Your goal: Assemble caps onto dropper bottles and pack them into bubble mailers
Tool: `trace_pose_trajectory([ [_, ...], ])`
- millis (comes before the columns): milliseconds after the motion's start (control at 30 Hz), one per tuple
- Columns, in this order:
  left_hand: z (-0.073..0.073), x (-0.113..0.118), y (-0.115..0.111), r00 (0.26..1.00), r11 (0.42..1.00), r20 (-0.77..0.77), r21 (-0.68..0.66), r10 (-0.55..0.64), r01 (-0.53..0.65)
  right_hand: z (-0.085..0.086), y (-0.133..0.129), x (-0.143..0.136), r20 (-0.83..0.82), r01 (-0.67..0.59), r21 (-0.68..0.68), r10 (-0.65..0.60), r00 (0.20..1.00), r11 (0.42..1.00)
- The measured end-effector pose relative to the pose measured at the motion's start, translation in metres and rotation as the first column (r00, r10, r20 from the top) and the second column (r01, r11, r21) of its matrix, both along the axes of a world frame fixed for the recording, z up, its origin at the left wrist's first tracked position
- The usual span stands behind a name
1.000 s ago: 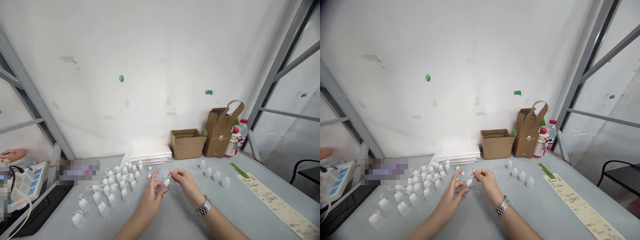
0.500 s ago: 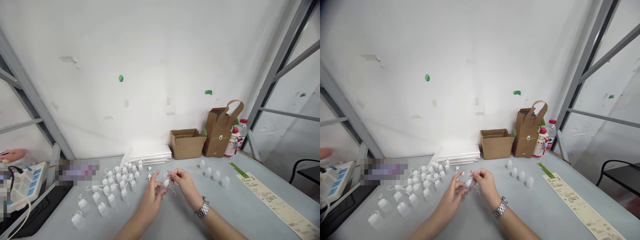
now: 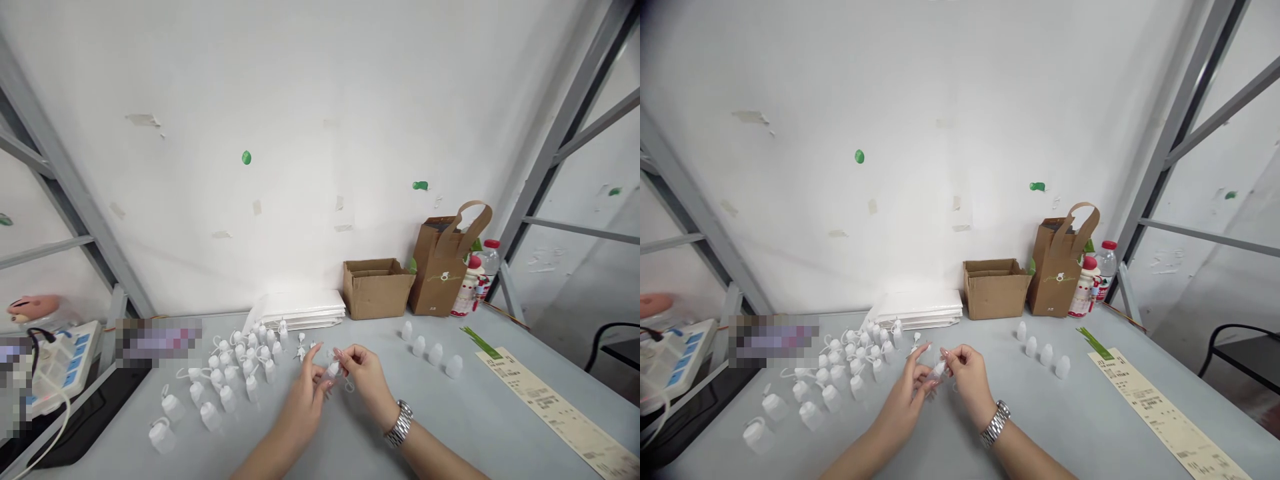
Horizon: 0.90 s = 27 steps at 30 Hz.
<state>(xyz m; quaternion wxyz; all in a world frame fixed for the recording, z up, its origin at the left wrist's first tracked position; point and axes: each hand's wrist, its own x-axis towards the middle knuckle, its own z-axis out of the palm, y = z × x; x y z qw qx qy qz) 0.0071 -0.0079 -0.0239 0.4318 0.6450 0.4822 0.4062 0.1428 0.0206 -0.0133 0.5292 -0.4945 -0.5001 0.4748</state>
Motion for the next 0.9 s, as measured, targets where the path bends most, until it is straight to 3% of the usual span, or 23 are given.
trace_pose_trajectory([
  [200,0.005,0.001,0.004,1.000,1.000,-0.010,0.001,-0.018,0.018,0.006,0.003,0.006,0.079,-0.026,0.072,0.020,0.997,0.997],
  [300,0.006,-0.001,0.006,0.993,0.996,-0.100,0.075,0.063,-0.056,0.021,0.017,0.020,0.238,0.071,0.273,-0.138,0.961,0.959],
  [400,0.006,-0.005,0.009,0.944,0.971,-0.273,0.200,0.186,-0.134,0.030,0.042,0.037,0.468,0.102,0.451,-0.332,0.819,0.887],
  [467,0.007,-0.008,0.010,0.886,0.949,-0.378,0.261,0.269,-0.177,0.029,0.060,0.045,0.567,0.087,0.453,-0.362,0.740,0.887],
  [567,0.008,-0.011,0.012,0.836,0.938,-0.445,0.272,0.320,-0.215,0.020,0.078,0.050,0.614,0.093,0.432,-0.368,0.698,0.897],
  [700,0.010,-0.011,0.012,0.833,0.940,-0.449,0.257,0.323,-0.226,0.008,0.085,0.049,0.654,0.106,0.412,-0.375,0.658,0.905],
  [900,0.009,-0.011,0.012,0.843,0.934,-0.421,0.269,0.335,-0.236,0.010,0.081,0.049,0.675,0.111,0.396,-0.371,0.638,0.911],
])
